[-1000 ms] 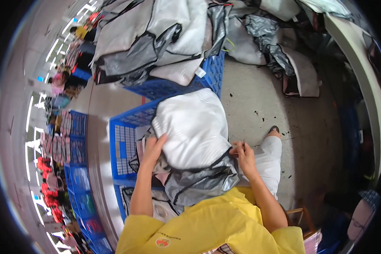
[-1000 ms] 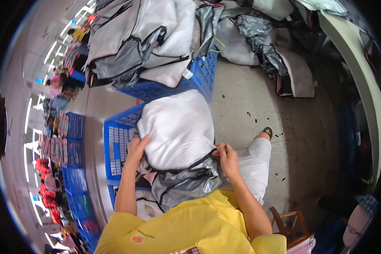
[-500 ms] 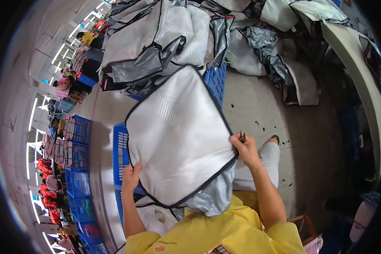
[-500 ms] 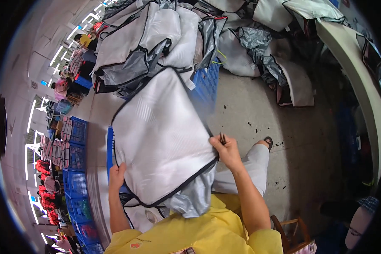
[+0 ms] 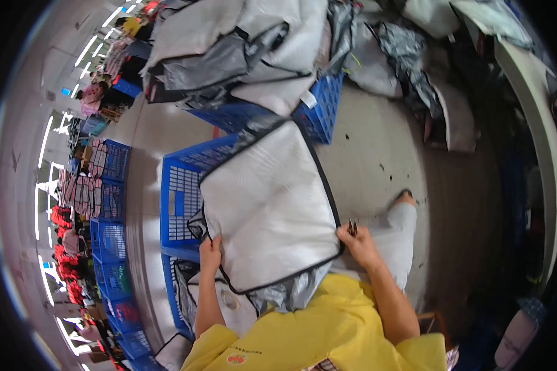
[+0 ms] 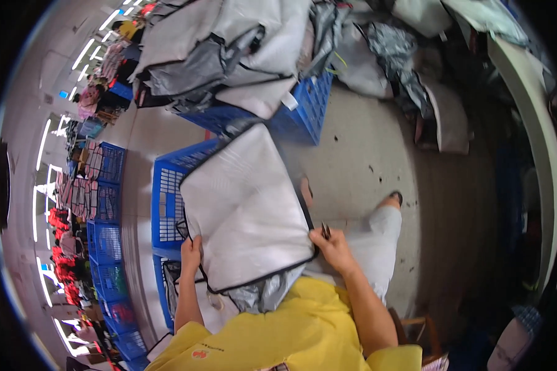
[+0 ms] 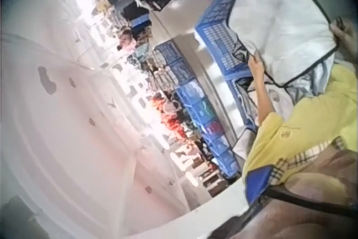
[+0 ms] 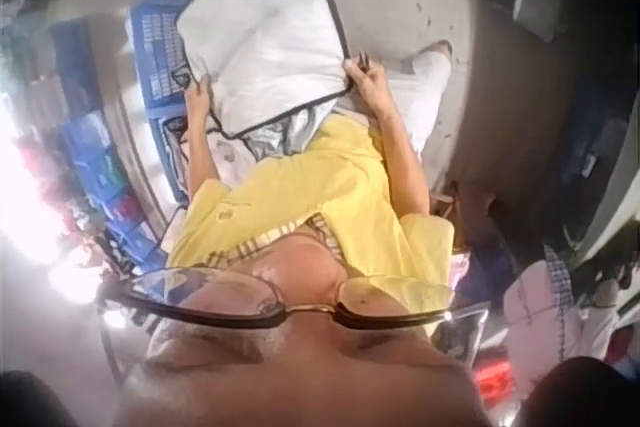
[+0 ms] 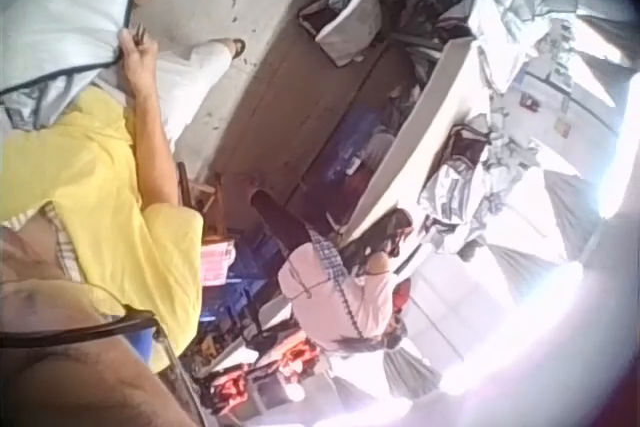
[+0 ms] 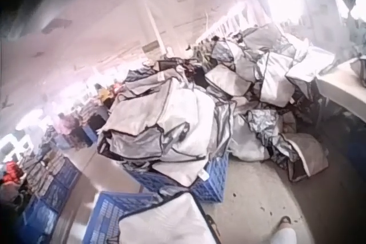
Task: Inspecting and sorting zippered storage bags from crates in a factory setting.
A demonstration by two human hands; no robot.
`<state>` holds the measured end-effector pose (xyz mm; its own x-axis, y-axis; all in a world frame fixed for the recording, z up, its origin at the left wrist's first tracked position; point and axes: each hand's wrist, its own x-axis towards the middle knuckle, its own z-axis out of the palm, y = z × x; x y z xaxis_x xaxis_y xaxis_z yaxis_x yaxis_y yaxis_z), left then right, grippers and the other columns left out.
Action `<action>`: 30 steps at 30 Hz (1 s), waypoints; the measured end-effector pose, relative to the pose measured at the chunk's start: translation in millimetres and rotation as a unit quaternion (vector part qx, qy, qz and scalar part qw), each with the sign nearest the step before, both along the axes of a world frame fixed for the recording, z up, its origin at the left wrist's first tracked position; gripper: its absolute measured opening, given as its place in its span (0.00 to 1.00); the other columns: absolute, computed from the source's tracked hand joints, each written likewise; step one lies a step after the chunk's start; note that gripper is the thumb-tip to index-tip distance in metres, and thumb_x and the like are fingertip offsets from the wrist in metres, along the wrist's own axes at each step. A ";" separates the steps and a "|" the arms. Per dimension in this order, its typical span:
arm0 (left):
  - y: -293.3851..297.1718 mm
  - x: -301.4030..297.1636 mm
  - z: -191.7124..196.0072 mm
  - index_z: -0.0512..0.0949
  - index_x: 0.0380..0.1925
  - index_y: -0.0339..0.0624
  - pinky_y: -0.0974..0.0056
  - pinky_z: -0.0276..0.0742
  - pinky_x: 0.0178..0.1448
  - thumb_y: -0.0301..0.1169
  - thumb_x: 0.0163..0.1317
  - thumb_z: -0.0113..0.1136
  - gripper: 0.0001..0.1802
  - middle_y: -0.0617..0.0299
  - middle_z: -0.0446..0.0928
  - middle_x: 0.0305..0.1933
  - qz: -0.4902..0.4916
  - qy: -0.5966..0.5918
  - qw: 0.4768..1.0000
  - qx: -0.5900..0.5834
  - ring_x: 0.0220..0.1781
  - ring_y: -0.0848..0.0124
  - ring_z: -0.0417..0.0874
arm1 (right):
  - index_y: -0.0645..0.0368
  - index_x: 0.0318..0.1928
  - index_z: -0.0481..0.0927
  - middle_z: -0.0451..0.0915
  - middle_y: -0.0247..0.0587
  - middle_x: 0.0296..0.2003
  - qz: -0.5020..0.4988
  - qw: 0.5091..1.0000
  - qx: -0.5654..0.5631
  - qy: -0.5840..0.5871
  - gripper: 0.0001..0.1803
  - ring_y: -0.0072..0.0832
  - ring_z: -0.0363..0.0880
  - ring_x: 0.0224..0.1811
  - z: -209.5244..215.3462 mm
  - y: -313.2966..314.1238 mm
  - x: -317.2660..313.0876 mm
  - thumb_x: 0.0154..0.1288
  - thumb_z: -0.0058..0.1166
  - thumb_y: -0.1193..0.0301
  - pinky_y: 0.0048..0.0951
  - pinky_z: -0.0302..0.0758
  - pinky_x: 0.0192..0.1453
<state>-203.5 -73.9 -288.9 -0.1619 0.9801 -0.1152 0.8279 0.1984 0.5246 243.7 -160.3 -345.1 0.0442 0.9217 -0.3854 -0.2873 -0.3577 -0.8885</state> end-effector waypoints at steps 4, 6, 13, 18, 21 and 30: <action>-8.3 6.0 -10.9 0.83 0.49 0.33 0.59 0.78 0.51 0.36 0.74 0.59 0.16 0.47 0.88 0.42 -0.011 -0.083 0.995 0.054 0.44 0.62 0.87 | 0.58 0.33 0.84 0.70 0.15 0.23 -0.006 0.999 -0.044 0.024 0.13 0.10 0.64 0.25 -23.5 -12.7 1.9 0.76 0.63 0.65 0.21 0.63 0.27; -10.3 10.4 -9.6 0.83 0.49 0.33 0.60 0.79 0.51 0.34 0.73 0.59 0.15 0.48 0.88 0.42 -0.001 -0.065 0.997 0.033 0.44 0.65 0.87 | 0.57 0.32 0.83 0.69 0.15 0.22 -0.009 1.000 -0.005 -0.017 0.14 0.10 0.62 0.25 -29.3 -17.7 4.7 0.76 0.64 0.65 0.21 0.61 0.27; -14.0 14.1 -6.9 0.83 0.49 0.33 0.59 0.80 0.50 0.34 0.72 0.60 0.15 0.44 0.87 0.41 0.006 -0.088 0.995 0.041 0.42 0.61 0.88 | 0.56 0.31 0.81 0.70 0.16 0.22 -0.003 1.000 -0.027 -0.012 0.14 0.11 0.63 0.24 -30.6 -11.7 1.9 0.75 0.64 0.65 0.21 0.62 0.27; 1.0 4.1 -7.5 0.80 0.45 0.33 0.57 0.77 0.40 0.41 0.72 0.62 0.18 0.46 0.83 0.34 0.024 -0.100 0.995 0.004 0.32 0.58 0.83 | 0.53 0.32 0.78 0.71 0.21 0.20 -0.019 0.996 -0.068 -0.061 0.12 0.14 0.67 0.21 -30.1 -11.6 -0.2 0.74 0.63 0.67 0.21 0.64 0.24; 38.2 16.4 13.9 0.77 0.43 0.36 0.60 0.74 0.38 0.45 0.73 0.63 0.20 0.53 0.79 0.29 0.038 -0.134 0.988 0.064 0.30 0.67 0.79 | 0.54 0.32 0.77 0.72 0.23 0.21 -0.042 0.994 -0.067 -0.071 0.13 0.14 0.67 0.20 -35.2 -18.9 6.1 0.75 0.63 0.64 0.23 0.63 0.24; 146.3 20.3 30.6 0.84 0.43 0.35 0.52 0.77 0.45 0.46 0.74 0.60 0.22 0.48 0.85 0.36 -0.078 -0.194 0.978 -0.019 0.44 0.53 0.87 | 0.51 0.32 0.74 0.70 0.24 0.20 -0.031 0.995 -0.096 -0.025 0.13 0.17 0.65 0.18 -39.8 -20.0 -2.4 0.77 0.59 0.68 0.23 0.62 0.22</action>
<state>-183.2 72.3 -258.4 0.0526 0.9833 -0.1742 0.5899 0.1102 0.7999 241.2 -180.3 -384.9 0.1227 0.8266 -0.5493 -0.2720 -0.5043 -0.8196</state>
